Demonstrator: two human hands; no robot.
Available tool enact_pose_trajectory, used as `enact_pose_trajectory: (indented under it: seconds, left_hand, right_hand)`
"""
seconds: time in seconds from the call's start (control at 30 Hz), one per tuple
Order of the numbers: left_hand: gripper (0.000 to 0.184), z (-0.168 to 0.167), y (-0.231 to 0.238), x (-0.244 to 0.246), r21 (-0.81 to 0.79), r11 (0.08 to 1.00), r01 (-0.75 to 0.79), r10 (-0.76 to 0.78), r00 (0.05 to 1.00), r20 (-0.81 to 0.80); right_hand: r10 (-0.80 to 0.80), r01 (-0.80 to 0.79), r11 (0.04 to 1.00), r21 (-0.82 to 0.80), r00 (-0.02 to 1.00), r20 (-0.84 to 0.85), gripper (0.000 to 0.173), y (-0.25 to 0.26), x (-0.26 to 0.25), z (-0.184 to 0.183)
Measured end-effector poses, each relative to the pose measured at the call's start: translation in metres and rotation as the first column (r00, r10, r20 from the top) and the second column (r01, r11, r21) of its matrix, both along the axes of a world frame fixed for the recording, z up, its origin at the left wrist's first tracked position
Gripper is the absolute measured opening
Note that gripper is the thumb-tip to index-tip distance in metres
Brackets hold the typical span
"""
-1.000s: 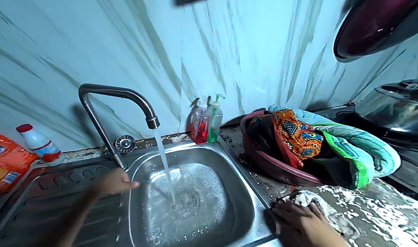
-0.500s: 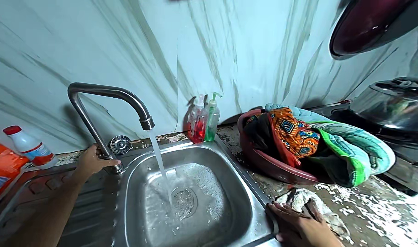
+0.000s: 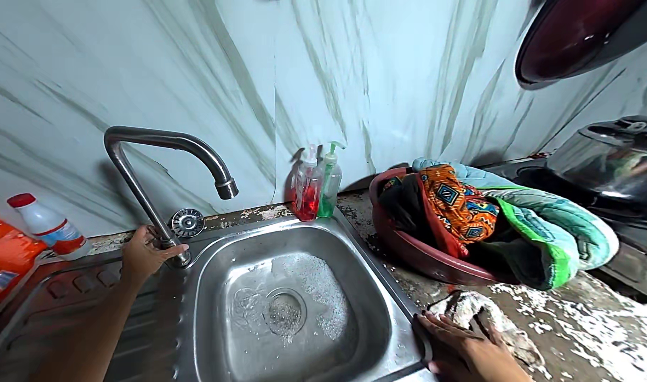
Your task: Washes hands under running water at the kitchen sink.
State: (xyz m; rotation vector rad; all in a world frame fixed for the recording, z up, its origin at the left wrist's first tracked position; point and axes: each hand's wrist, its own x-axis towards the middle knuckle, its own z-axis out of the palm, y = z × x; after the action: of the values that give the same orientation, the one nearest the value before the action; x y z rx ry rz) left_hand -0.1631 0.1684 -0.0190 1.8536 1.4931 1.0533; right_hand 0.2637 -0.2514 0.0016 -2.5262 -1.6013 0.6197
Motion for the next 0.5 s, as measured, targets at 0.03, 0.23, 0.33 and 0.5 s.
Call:
enact_pose_trajectory:
  seconds: [0.03, 0.23, 0.33, 0.5]
  left_hand:
    - [0.075, 0.000, -0.001, 0.001, -0.008, 1.000, -0.004, 0.004, 1.000, 0.011]
    - [0.100, 0.003, -0.041, 0.024, -0.054, 0.991, -0.126, 0.126, 0.992, -0.001]
    - [0.112, 0.003, -0.089, 0.046, -0.066, 0.996, -0.062, 0.059, 0.997, -0.046]
    - [0.102, -0.003, -0.170, 0.070, -0.192, 0.939, 0.286, -0.322, 0.926, -0.195]
  right_hand:
    - [0.005, -0.005, 1.000, -0.020, 1.000, 0.007, 0.069, 0.001, 0.000, 0.001]
    - [0.029, -0.012, 0.953, -0.303, 0.998, 0.053, 0.073, 0.028, -0.009, 0.023]
    - [0.178, -0.181, 0.983, -0.041, 0.982, -0.054, 0.067, 0.044, -0.026, 0.042]
    - [0.458, 0.057, 0.845, 0.531, 0.434, -0.775, 0.058, 0.094, -0.064, 0.018]
